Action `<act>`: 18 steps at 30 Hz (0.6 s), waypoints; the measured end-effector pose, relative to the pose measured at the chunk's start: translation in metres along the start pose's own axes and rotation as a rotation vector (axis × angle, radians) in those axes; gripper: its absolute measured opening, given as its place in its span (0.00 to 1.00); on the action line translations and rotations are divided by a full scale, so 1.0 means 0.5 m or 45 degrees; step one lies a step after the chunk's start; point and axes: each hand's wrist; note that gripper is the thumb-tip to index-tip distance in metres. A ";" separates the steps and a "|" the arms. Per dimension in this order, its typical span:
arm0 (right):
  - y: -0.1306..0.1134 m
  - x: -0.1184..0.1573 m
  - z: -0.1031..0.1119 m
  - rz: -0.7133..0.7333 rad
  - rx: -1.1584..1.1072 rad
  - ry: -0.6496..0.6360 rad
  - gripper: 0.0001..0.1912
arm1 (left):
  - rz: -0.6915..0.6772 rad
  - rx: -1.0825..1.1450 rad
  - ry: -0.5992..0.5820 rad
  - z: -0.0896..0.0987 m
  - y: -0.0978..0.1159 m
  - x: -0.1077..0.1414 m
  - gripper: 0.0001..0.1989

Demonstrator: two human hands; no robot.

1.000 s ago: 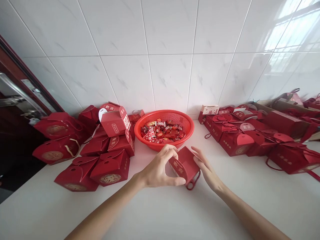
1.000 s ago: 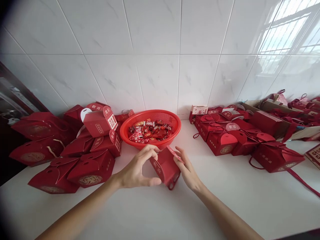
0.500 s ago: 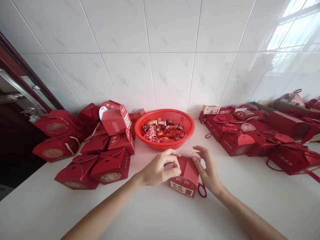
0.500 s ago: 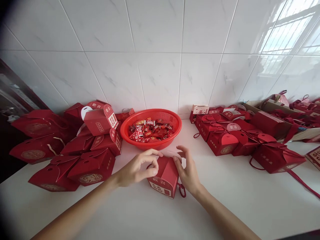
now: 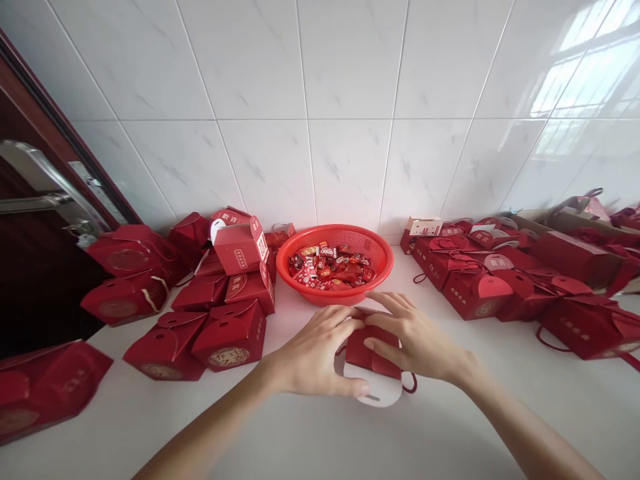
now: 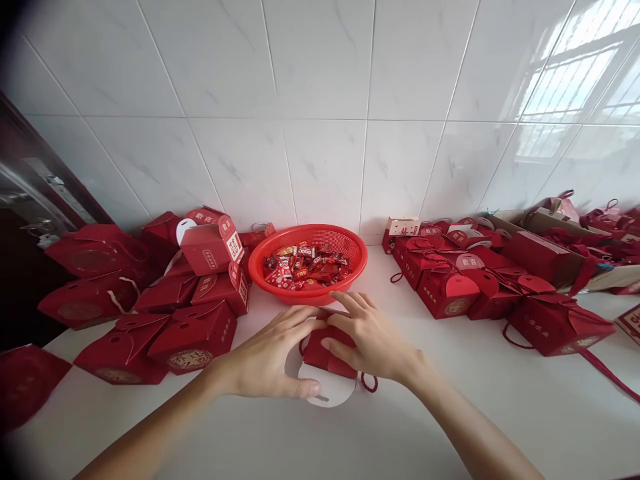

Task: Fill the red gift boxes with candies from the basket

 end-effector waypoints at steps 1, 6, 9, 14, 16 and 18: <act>-0.002 -0.009 0.007 -0.008 -0.020 -0.074 0.08 | 0.006 -0.017 0.012 0.001 0.000 0.002 0.41; -0.003 -0.041 0.042 -0.152 -0.134 -0.221 0.08 | 0.059 -0.115 0.020 0.002 -0.001 0.008 0.45; 0.008 -0.043 0.068 -0.356 -0.054 -0.293 0.10 | 0.160 -0.167 -0.004 0.000 0.003 0.010 0.44; 0.018 -0.045 0.106 -0.427 -0.240 -0.539 0.09 | 0.092 -0.120 0.024 0.001 0.014 0.004 0.31; 0.015 -0.049 0.114 -0.353 -0.407 -0.587 0.21 | -0.121 -0.086 0.036 -0.001 0.018 -0.002 0.28; 0.013 -0.053 0.116 -0.306 -0.536 -0.641 0.28 | -0.332 -0.083 0.018 -0.004 0.019 -0.008 0.28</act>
Point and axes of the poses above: each hand's wrist, its own x-axis away from the middle knuckle, its own z-axis out of the back of the hand, y = z × x, and after that the axes turned 1 degree about -x, right-handed
